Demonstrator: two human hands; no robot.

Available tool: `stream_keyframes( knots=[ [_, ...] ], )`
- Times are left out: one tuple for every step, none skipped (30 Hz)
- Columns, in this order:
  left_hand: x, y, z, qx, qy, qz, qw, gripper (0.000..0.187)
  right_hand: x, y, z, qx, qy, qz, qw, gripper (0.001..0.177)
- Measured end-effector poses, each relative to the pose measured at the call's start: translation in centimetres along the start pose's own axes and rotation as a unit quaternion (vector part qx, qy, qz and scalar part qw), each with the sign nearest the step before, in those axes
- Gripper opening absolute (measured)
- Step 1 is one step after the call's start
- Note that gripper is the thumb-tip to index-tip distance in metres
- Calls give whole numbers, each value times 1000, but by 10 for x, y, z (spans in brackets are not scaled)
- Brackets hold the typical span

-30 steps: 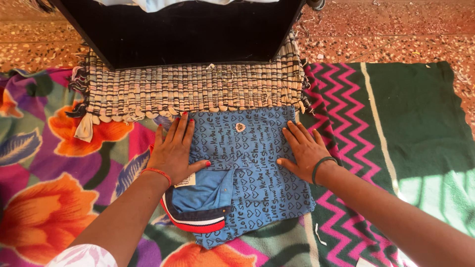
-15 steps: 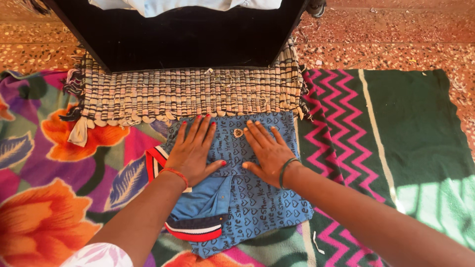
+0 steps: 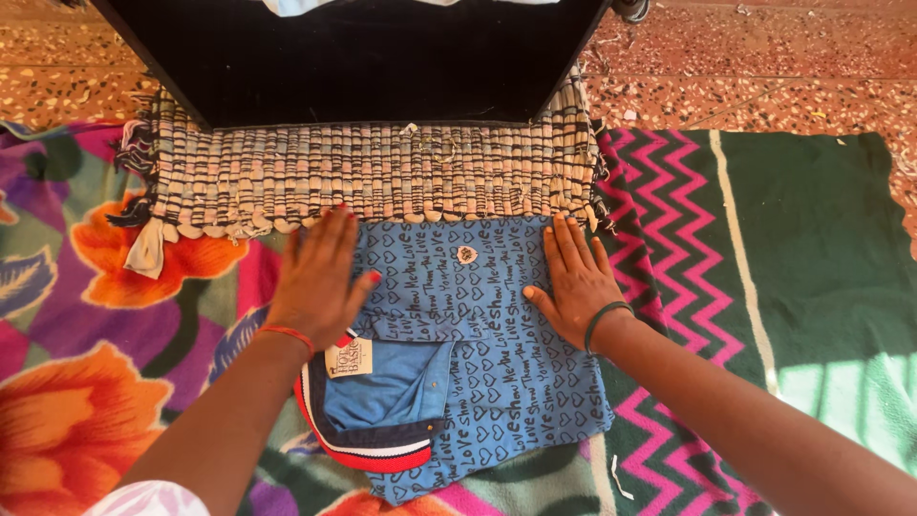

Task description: The person folds a blue patterned shirt on a colorful mat, smoothing it out and folding it into a compact square. They then place the folded shirt into a black storage box containing other folded clothes.

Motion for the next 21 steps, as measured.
stream_keyframes(
  knots=[
    [9, -5, 0, -26, -13, 13, 1000, 73, 1, -3, -1, -3, 2, -5, 1000, 88],
    [17, -8, 0, -45, -31, 35, 998, 64, 3, -7, -2, -5, 4, -11, 1000, 87],
    [25, -12, 1, -63, -50, 57, 995, 56, 8, -13, -2, -21, 1, -33, 999, 85],
    [33, -15, 1, -82, -69, 78, 991, 49, 14, -21, -2, -36, -2, -55, 998, 83],
    [39, -15, -1, -79, -90, 84, 989, 42, 22, -28, -1, -51, -6, -78, 996, 81],
    [43, -14, -4, -77, -112, 90, 987, 35, 34, -33, -2, -50, -26, -93, 994, 79],
    [46, -12, -6, -75, -133, 96, 984, 28, 47, -38, -2, -49, -46, -108, 992, 77],
    [45, -11, -8, -77, -133, 122, 981, 25, 61, -43, -2, -48, -65, -122, 989, 75],
    [43, -9, -12, -79, -133, 148, 977, 22, 76, -46, -3, -40, -89, -131, 987, 75],
    [41, -8, -13, -82, -132, 173, 973, 19, 92, -49, -4, -33, -112, -140, 983, 75],
    [39, -4, -15, -67, -145, 162, 974, 19, 106, -51, -6, -26, -134, -147, 980, 75],
    [36, -1, -17, -52, -159, 151, 974, 19, 120, -53, -7, -23, -153, -151, 976, 74],
    [34, 2, -18, -38, -172, 140, 974, 19, 133, -54, -9, -21, -172, -154, 973, 73],
    [35, 2, -18, -42, -184, 147, 971, 18, 144, -55, -10, -18, -191, -157, 969, 72],
    [37, 3, -17, -47, -196, 154, 967, 17, 154, -54, -12, -12, -204, -162, 965, 71],
    [39, 3, -17, -52, -208, 160, 963, 16, 161, -53, -14, -5, -217, -167, 962, 70],
    [42, 5, -17, -47, -216, 174, 960, 16, 168, -51, -15, 1, -229, -173, 958, 70],
    [46, 7, -18, -41, -223, 187, 956, 16, 172, -47, -15, 16, -234, -175, 956, 68],
    [49, 10, -19, -36, -230, 201, 951, 16, 175, -44, -15, 30, -239, -177, 954, 67],
    [51, 11, -20, -36, -233, 209, 949, 15, 178, -41, -15, 45, -243, -180, 952, 66],
    [52, 13, -21, -37, -236, 216, 947, 14, 179, -38, -13, 52, -243, -173, 953, 66]
  ],
)
Point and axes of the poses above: each hand's wrist, its own z-axis away from the middle knuckle, its own y-axis out of the palm, x = y × z, the point moved 6 cm from there along -z, towards the middle knuckle, and after that the axes turned 2 degrees about -y, right-handed, at the moved point
